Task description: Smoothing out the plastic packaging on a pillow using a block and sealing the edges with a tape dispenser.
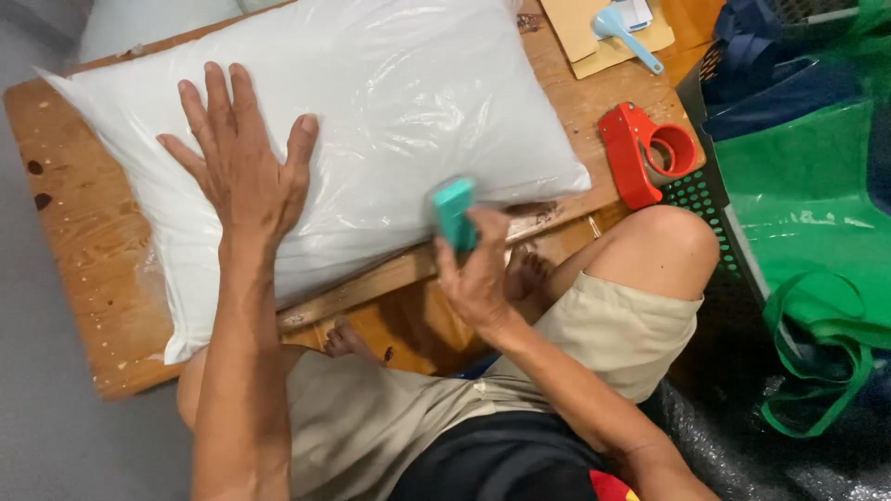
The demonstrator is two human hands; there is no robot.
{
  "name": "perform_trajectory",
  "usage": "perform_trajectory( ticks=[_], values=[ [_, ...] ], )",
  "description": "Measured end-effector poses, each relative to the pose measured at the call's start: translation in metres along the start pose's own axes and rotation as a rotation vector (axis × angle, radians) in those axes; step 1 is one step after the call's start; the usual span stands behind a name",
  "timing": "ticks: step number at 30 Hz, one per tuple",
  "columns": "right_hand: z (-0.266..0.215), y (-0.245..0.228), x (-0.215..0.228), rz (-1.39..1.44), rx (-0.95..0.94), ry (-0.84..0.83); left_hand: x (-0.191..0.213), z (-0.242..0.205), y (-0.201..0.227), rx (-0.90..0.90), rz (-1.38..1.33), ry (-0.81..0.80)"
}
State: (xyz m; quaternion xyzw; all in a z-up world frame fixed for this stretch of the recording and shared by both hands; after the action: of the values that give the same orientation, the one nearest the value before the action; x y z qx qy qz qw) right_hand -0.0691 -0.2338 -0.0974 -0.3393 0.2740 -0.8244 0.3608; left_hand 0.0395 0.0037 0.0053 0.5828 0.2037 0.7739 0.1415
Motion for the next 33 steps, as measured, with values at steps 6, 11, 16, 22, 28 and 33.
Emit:
perform_trajectory(
  ticks=[6,11,16,22,28,33],
  values=[
    [0.010,0.003,0.008,-0.253,0.303,-0.009,0.006,-0.001,-0.002,0.011,-0.009,-0.026],
    [0.046,0.096,0.075,-0.266,-0.289,0.333,0.002,-0.001,-0.001,0.004,0.003,-0.017],
    [0.053,0.031,0.042,-0.218,-0.217,0.287,-0.004,-0.005,-0.008,-0.013,0.015,0.004],
    [0.035,-0.054,-0.023,-0.297,0.634,-0.266,-0.006,-0.012,-0.016,-0.061,0.047,0.058],
    [0.136,0.057,0.020,-0.404,-0.140,-0.083,-0.014,-0.023,-0.016,-0.078,0.098,0.104],
    [0.156,0.037,-0.020,-0.478,0.053,0.016,-0.026,-0.032,-0.015,-0.132,0.242,0.230]
  ],
)
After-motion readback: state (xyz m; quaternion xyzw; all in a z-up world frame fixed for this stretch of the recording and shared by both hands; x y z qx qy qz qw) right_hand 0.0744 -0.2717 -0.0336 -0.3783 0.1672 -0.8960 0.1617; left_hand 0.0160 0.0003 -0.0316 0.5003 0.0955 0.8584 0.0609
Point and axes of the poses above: each hand's wrist, its own z-axis towards the middle knuckle, its own x-axis out of the back of the hand, y = z × x, the point moved 4 cm from there along z, towards the middle knuckle, and after that the axes turned 7 degrees about y, right-handed, at the moved point
